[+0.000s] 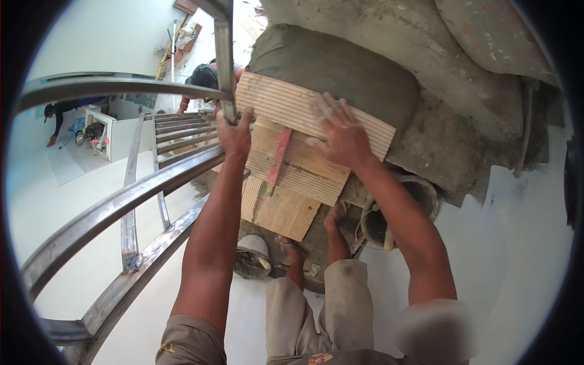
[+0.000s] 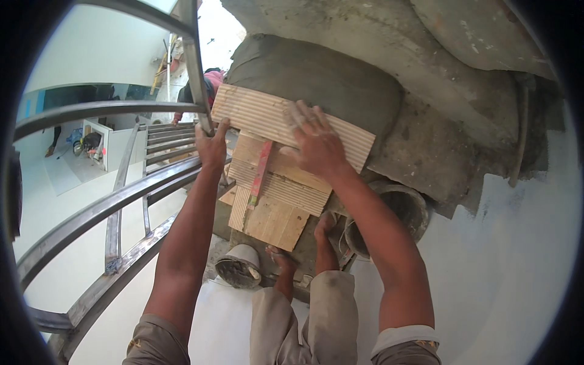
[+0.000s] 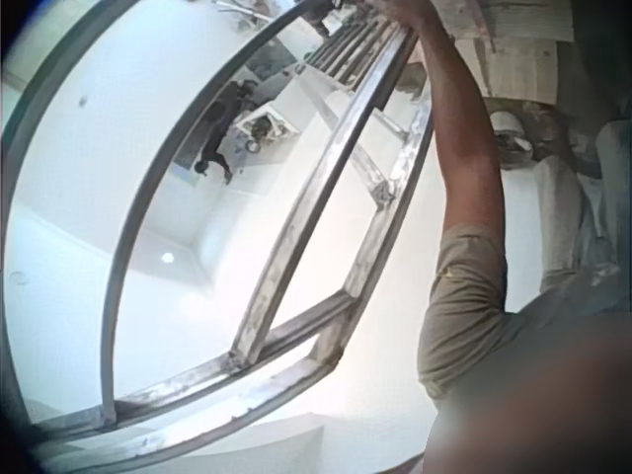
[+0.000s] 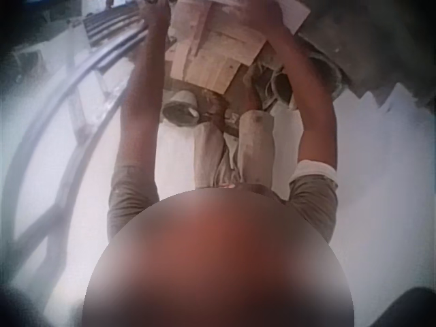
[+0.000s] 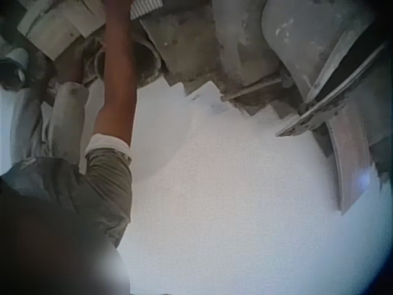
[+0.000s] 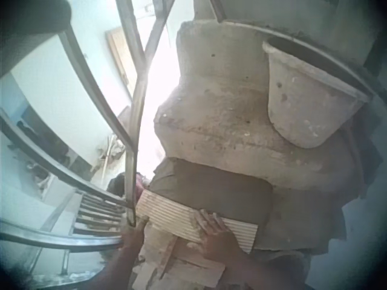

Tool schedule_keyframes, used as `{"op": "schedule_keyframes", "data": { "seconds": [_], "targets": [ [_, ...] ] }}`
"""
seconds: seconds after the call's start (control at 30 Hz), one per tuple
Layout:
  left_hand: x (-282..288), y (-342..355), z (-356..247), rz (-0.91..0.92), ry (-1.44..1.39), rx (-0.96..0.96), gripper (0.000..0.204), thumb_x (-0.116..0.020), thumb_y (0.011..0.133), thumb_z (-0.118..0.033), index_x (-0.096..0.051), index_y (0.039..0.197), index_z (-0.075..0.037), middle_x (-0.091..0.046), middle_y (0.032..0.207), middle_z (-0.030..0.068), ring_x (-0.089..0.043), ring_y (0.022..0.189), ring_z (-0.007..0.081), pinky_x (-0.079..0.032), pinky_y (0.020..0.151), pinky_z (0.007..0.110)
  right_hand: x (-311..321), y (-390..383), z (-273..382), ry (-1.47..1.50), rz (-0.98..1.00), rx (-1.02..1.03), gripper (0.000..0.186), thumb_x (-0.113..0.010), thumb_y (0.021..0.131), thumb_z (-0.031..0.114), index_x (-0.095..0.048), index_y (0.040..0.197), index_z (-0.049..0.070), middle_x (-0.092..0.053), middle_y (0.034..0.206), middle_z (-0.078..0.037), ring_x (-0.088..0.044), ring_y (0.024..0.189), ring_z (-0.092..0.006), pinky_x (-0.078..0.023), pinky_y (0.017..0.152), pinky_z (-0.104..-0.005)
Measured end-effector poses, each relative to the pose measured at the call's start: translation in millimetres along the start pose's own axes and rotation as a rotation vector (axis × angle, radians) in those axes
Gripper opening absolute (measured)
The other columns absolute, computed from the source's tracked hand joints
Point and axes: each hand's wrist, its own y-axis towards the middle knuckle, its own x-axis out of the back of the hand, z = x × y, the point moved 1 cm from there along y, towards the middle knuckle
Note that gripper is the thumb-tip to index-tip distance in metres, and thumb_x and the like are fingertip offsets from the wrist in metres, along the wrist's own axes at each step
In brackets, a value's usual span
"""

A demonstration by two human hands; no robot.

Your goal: Apply cement and place ceramic tiles on a concrete staircase.

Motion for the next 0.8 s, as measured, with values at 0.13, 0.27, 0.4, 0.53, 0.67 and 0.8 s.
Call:
{"op": "schedule_keyframes", "data": {
  "seconds": [0.13, 0.27, 0.4, 0.53, 0.67, 0.8],
  "targets": [
    [-5.7, 0.6, -3.1, -0.038, 0.082, 0.026, 0.043, -0.082, 0.083, -0.032, -0.06, 0.103, -0.001, -0.065, 0.092, 0.0097, -0.061, 0.082, 0.0196, -0.05, 0.076, 0.036, 3.0, -10.2, -5.2, -0.075, -0.016, -0.013, 0.074, -0.071, 0.086, 0.038, -0.046, 0.148, 0.005, -0.037, 0.159, -0.014, -0.033, 0.148, -0.0315, -0.026, 0.122, -0.0502],
    [-4.0, -3.0, -13.3, -0.035, 0.08, 0.063, 0.053, -0.086, 0.077, -0.037, -0.057, 0.103, -0.001, -0.066, 0.089, 0.017, -0.064, 0.081, 0.0314, -0.05, 0.076, 0.043, -6.0, -6.8, -1.9, -0.1, -0.052, -0.018, 0.073, -0.07, 0.087, 0.037, -0.046, 0.149, 0.006, -0.037, 0.158, -0.016, -0.033, 0.147, -0.0337, -0.026, 0.121, -0.0497],
    [-2.3, -3.3, -18.5, -0.067, 0.12, -0.008, 0.052, -0.086, 0.077, -0.035, -0.057, 0.103, -0.001, -0.066, 0.09, 0.0182, -0.064, 0.083, 0.033, -0.05, 0.077, 0.044, -7.3, -8.9, -0.6, -0.123, -0.063, -0.019, 0.071, -0.071, 0.087, 0.036, -0.049, 0.146, 0.005, -0.04, 0.156, -0.016, -0.035, 0.146, -0.0332, -0.029, 0.121, -0.0488],
    [-0.5, -4.9, -9.8, -0.053, 0.074, 0.023, 0.052, -0.086, 0.077, -0.036, -0.057, 0.103, -0.001, -0.065, 0.089, 0.0179, -0.063, 0.081, 0.0333, -0.05, 0.076, 0.044, -6.2, -5.5, 2.2, -0.1, -0.072, -0.006, 0.07, -0.071, 0.087, 0.036, -0.05, 0.146, 0.005, -0.04, 0.156, -0.016, -0.035, 0.146, -0.0332, -0.029, 0.12, -0.0491],
    [-1.2, -1.5, -10.7, -0.067, 0.076, -0.009, 0.049, -0.085, 0.079, -0.038, -0.059, 0.102, -0.002, -0.067, 0.087, 0.0126, -0.062, 0.078, 0.0245, -0.05, 0.074, 0.039, -5.0, -6.7, 0.5, -0.1, -0.064, -0.012, 0.07, -0.071, 0.087, 0.035, -0.05, 0.146, 0.005, -0.04, 0.157, -0.016, -0.035, 0.146, -0.0333, -0.029, 0.12, -0.0494],
    [-3.0, 0.7, -8.0, -0.049, 0.086, 0.008, 0.051, -0.086, 0.078, -0.035, -0.058, 0.103, -0.001, -0.064, 0.084, 0.0143, -0.062, 0.078, 0.0306, -0.05, 0.075, 0.043, -3.9, -4.8, 0.0, -0.093, -0.051, -0.009, 0.07, -0.071, 0.087, 0.034, -0.049, 0.146, 0.005, -0.04, 0.157, -0.016, -0.035, 0.146, -0.0336, -0.029, 0.12, -0.0492]
  ]
}}
